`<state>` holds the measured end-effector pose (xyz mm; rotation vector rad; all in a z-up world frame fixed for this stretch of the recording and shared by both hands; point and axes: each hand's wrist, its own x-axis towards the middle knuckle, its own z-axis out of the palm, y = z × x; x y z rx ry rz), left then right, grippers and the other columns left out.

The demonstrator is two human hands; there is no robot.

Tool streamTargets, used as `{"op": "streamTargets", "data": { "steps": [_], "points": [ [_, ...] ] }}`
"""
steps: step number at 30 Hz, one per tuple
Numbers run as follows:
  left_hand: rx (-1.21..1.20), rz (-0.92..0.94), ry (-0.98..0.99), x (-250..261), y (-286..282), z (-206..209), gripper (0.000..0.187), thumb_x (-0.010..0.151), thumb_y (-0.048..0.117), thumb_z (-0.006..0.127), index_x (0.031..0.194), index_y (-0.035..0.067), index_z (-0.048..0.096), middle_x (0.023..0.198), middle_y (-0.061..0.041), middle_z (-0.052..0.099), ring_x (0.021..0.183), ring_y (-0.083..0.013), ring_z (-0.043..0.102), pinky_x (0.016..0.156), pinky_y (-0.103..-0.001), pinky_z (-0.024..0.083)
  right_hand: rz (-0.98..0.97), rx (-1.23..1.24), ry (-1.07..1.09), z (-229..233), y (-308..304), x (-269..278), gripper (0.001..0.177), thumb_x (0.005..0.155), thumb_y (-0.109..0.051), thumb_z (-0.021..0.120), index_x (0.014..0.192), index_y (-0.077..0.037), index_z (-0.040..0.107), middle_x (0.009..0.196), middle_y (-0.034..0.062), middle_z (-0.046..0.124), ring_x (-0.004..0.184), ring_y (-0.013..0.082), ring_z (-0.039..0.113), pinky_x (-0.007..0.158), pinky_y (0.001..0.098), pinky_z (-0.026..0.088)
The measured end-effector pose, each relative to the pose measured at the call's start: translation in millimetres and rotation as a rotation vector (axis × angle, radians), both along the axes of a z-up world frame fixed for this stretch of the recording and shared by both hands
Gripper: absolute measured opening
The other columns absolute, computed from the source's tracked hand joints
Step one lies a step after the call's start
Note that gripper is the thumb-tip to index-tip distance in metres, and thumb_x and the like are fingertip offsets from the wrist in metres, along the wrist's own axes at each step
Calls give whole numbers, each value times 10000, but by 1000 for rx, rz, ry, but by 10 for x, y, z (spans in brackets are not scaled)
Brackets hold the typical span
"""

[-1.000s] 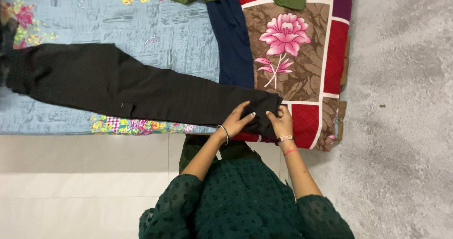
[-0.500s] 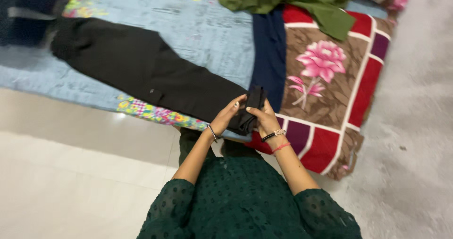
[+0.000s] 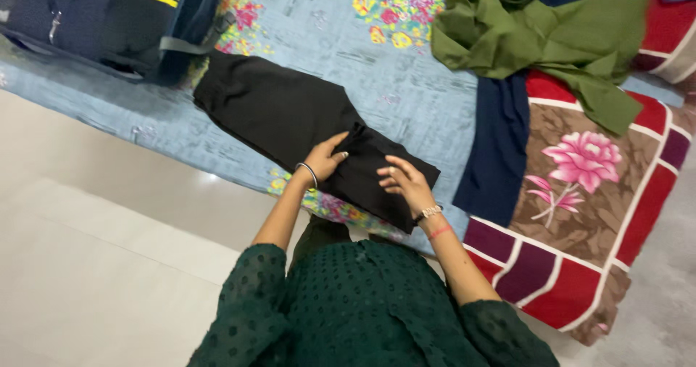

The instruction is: The person folds a pair of black trackpants with yellow stripes on a bed and then places them into an open suitcase already containing other folded clothes.

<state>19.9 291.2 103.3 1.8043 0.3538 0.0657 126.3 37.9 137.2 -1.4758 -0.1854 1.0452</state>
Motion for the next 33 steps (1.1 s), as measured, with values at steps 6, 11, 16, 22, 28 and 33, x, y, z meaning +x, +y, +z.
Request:
{"op": "streamTargets", "data": {
  "steps": [6,11,16,22,28,33],
  "points": [
    [155,88,112,-99,1304,-329,532,924,99,679,1439,92,549,1362,-189,656,1270,-317,631,1060,-361,479,6,-203,-73,-634,151,-159,394,997,-250,581,1350,-77,607,1117,80,753,844,149,716,736,298,575],
    [286,165,146,-231,2416,-621,506,929,141,698,1415,78,570,1347,-206,655,1262,-340,630,1058,-375,484,-85,-299,-77,-900,400,-408,363,1000,-238,592,1322,-77,634,1080,76,767,841,136,722,730,289,564],
    [386,187,193,-311,3338,-798,503,927,133,700,1411,77,578,1335,-231,643,1250,-389,613,1047,-405,483,-96,-322,-55,-995,591,-660,340,996,-202,596,1309,-74,633,1069,68,764,826,137,713,714,289,558],
    [587,263,513,-242,3707,-442,428,979,146,661,1403,155,607,1211,-241,684,1137,-430,639,970,-504,497,-127,-362,-81,-1121,492,-725,338,981,-178,593,1296,-67,641,1026,60,766,832,138,721,725,296,578],
    [935,506,132,-608,3178,-466,635,870,72,706,1458,29,472,1449,-220,555,1316,-429,513,1101,-480,424,-192,-696,-508,-1450,435,-840,369,937,-246,701,1261,-70,674,920,44,727,833,162,688,755,308,548],
    [269,1159,393,-860,2546,-1377,938,730,252,945,1442,31,376,1404,-190,428,1244,-366,469,1006,-480,447,-416,-556,301,-1569,662,-911,266,930,-309,646,1114,-119,670,843,-62,687,728,115,658,613,302,540]
  ]
}}
